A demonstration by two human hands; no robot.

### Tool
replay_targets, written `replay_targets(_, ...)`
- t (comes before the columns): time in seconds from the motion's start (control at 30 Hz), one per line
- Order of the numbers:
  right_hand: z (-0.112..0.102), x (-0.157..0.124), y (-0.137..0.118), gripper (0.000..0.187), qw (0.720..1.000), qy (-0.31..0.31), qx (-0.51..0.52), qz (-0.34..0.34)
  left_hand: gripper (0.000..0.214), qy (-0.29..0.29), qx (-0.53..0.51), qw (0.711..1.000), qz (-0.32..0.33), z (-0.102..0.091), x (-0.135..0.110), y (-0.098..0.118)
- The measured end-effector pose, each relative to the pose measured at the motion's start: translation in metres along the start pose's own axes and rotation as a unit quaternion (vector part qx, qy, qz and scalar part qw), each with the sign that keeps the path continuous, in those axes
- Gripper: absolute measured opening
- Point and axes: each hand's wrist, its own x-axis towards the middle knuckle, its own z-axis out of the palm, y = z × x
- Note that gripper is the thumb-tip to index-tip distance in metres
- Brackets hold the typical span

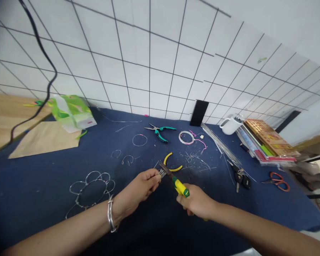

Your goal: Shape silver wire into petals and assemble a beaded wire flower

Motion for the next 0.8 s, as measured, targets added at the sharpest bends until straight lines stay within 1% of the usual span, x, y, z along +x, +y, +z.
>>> replay_targets(0.1, 0.002, 0.002, 0.002, 0.013, 1.000, -0.003, -0.001, 0.016, 0.021, -0.004, -0.020, 1.000, -0.022, 0.001, 0.001, -0.002)
replay_targets(0.23, 0.003, 0.008, 0.000, 0.008, 1.000, -0.004, 0.007, 0.013, 0.021, 0.001, -0.013, 0.999, -0.032, -0.004, 0.004, -0.001)
replay_targets(0.33, 0.002, 0.012, -0.003, 0.003, 1.000, -0.021, 0.008, 0.018, 0.022, -0.001, -0.008, 0.999, -0.038, -0.007, 0.007, -0.003)
replay_targets(0.4, 0.000, 0.014, -0.004, 0.003, 0.999, -0.037, 0.006, 0.028, 0.024, -0.008, -0.012, 0.999, -0.041, -0.008, 0.010, -0.005)
replay_targets(0.47, 0.000, 0.015, -0.005, 0.005, 0.999, -0.035, -0.008, 0.032, 0.024, -0.010, -0.020, 0.999, -0.036, -0.009, 0.011, -0.007)
replay_targets(0.57, 0.000, 0.014, -0.005, 0.006, 0.999, -0.004, -0.052, 0.008, 0.024, -0.010, -0.023, 0.999, -0.036, -0.008, 0.011, -0.010)
replay_targets(0.63, 0.000, 0.011, -0.005, 0.006, 0.997, 0.005, -0.075, -0.016, 0.025, -0.013, -0.019, 0.999, -0.045, -0.008, 0.008, -0.012)
replay_targets(0.7, 0.000, 0.008, -0.007, 0.006, 0.997, -0.004, -0.078, -0.028, 0.027, -0.017, -0.013, 0.999, -0.043, -0.007, 0.005, -0.012)
replay_targets(0.8, -0.001, 0.003, -0.010, 0.006, 0.997, -0.021, -0.069, -0.031, 0.028, -0.024, -0.006, 0.999, -0.020, -0.006, -0.001, -0.010)
